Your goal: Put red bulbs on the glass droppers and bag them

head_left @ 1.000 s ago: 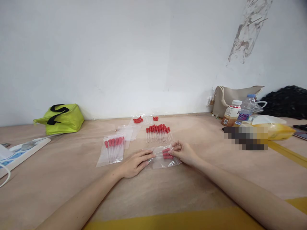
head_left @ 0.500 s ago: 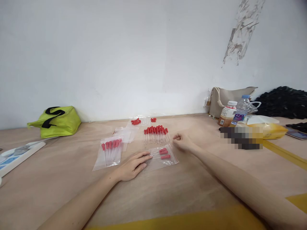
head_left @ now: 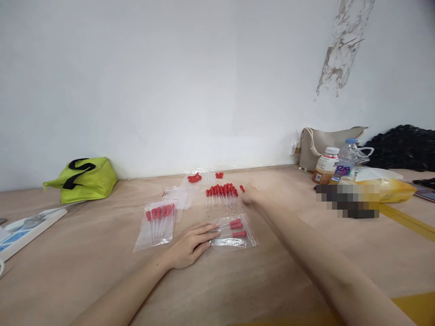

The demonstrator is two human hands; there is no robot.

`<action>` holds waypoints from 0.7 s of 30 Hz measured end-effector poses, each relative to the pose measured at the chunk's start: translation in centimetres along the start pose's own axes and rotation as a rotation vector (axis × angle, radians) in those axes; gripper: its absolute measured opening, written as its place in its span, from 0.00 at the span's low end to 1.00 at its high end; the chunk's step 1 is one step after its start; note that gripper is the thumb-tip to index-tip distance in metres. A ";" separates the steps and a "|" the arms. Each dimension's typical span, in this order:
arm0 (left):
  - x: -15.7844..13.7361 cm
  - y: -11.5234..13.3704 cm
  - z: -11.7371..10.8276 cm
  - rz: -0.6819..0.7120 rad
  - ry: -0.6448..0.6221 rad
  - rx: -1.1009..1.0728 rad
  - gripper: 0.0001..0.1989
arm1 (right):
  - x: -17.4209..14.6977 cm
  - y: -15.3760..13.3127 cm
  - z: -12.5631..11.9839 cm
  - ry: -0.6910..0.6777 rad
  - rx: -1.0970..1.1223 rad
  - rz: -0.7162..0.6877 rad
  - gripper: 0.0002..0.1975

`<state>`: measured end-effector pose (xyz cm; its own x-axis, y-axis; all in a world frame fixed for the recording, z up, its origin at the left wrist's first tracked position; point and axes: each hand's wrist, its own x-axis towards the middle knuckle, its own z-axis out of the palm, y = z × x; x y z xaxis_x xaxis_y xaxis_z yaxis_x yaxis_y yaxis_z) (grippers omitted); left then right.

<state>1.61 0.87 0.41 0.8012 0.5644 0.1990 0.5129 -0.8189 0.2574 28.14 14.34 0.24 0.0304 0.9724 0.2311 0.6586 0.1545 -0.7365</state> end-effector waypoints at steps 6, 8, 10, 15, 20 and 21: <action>-0.2 -0.3 0.1 -0.048 -0.027 0.016 0.20 | -5.2 1.2 -3.0 0.070 0.289 0.111 0.31; -0.2 -0.4 0.1 -0.052 -0.026 0.014 0.20 | -7.1 1.6 -3.1 0.116 0.557 0.160 0.31; -0.2 -0.4 0.2 -0.055 -0.022 0.015 0.20 | -8.5 1.9 -2.9 0.151 0.738 0.192 0.28; -0.2 -0.5 0.3 -0.069 -0.030 0.014 0.20 | -9.9 1.8 -1.8 0.147 0.823 0.183 0.25; -0.3 -0.6 0.3 -0.067 -0.033 0.015 0.20 | -10.4 1.5 -1.3 0.160 0.864 0.138 0.24; -0.3 -0.6 0.3 -0.067 -0.034 0.017 0.20 | -10.4 1.5 -1.3 0.170 0.869 0.127 0.24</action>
<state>1.18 1.17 -0.09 0.7747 0.6144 0.1495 0.5708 -0.7812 0.2529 29.81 4.23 -2.46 0.2210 0.9629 0.1551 -0.1575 0.1922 -0.9686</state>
